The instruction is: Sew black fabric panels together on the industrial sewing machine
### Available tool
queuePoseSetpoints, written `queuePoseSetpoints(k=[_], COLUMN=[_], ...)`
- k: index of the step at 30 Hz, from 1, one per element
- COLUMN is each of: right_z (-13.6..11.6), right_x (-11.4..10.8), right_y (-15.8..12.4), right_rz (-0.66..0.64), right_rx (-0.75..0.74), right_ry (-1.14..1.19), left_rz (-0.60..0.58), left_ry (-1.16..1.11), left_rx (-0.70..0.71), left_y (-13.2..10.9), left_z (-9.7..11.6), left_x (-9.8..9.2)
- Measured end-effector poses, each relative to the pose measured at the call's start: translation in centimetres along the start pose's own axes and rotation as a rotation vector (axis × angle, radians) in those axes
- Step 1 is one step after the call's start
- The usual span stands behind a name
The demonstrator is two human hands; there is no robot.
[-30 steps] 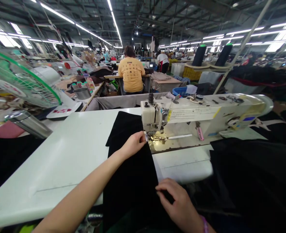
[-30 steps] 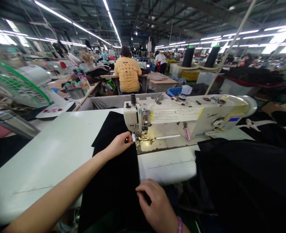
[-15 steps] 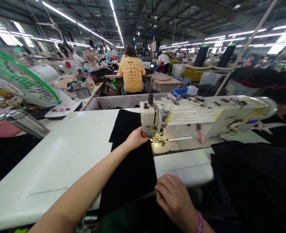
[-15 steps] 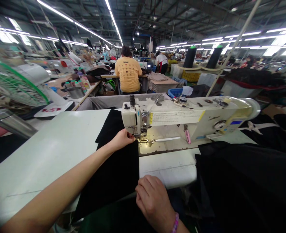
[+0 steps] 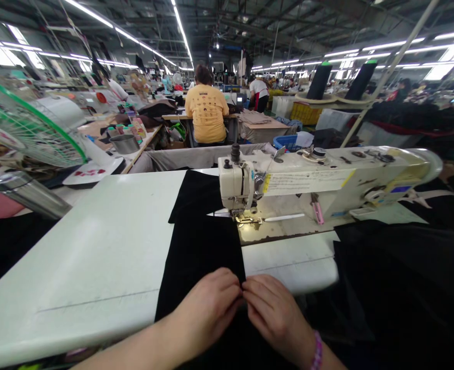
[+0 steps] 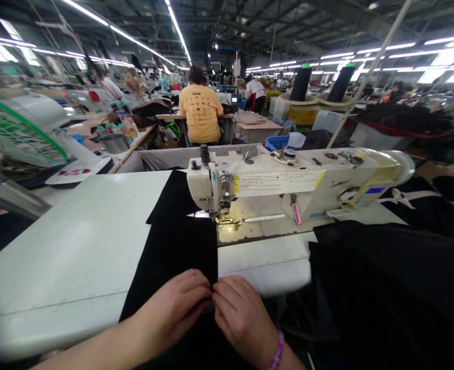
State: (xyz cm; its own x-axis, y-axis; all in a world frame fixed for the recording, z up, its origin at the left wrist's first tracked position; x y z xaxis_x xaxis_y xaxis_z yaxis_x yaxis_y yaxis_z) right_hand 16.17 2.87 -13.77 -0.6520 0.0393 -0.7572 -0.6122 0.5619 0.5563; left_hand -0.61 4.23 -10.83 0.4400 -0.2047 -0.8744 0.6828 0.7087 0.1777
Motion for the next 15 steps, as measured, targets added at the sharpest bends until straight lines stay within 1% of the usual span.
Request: queuePoseSetpoints(k=[1,3,5,7,9,10,11,12,13,14,15], right_z=[0.1,0.5,1.1,2.2,3.9,4.8,5.9,7.0,8.1,9.2,10.1], right_x=[0.1,0.5,0.4,-0.9,-3.9,-5.9,-8.0,-10.0,-11.8,-13.2,-14.3], right_y=[0.2,0.7,1.3,1.5,0.6,-0.4,-1.7,-3.3,-5.0,-6.7,-8.2], right_rz=[0.004,0.006,-0.003,0.022,0.102,0.154,0.166,0.157,0.111,0.038,-0.028], right_rx=[0.003,0.014,0.056,0.154,0.339,0.463,0.605,0.765,0.901,0.991,1.047], right_ry=[-0.001,-0.002,-0.004,-0.066,-0.229,-0.339,-0.451,-0.557,-0.635,-0.667,-0.664], left_rz=[-0.014,-0.011,-0.012,-0.015,-0.008,0.000,0.010,0.023,0.034,0.041,0.047], left_ry=[0.005,0.040,0.070,0.093,0.102,0.101,0.101,0.104,0.108,0.113,0.116], left_rx=[0.063,0.114,0.136,0.145,0.156,0.163,0.170,0.174,0.173,0.167,0.160], left_y=[-0.8,-1.4,-0.9,0.2,1.1,1.5,1.8,2.1,2.3,2.6,2.8], left_z=[0.5,0.2,-0.8,-2.0,-2.9,-3.2,-3.5,-3.8,-4.1,-4.5,-4.8], left_x=[0.5,0.8,0.6,0.1,-0.4,-0.7,-0.9,-1.1,-1.3,-1.4,-1.6])
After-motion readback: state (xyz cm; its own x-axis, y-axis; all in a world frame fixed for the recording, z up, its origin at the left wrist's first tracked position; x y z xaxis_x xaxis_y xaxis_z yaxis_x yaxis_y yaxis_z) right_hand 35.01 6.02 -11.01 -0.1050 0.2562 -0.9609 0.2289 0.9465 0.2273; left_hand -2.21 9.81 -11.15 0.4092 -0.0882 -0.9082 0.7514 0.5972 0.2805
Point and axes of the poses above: each hand's wrist, its own y-axis towards the middle knuckle, its own x-axis out of the palm, z = x × y, the point moved 3 cm from there along y, towards the middle knuckle, and after that the axes turned 6 degrees about -z, right-handed, at the moved point
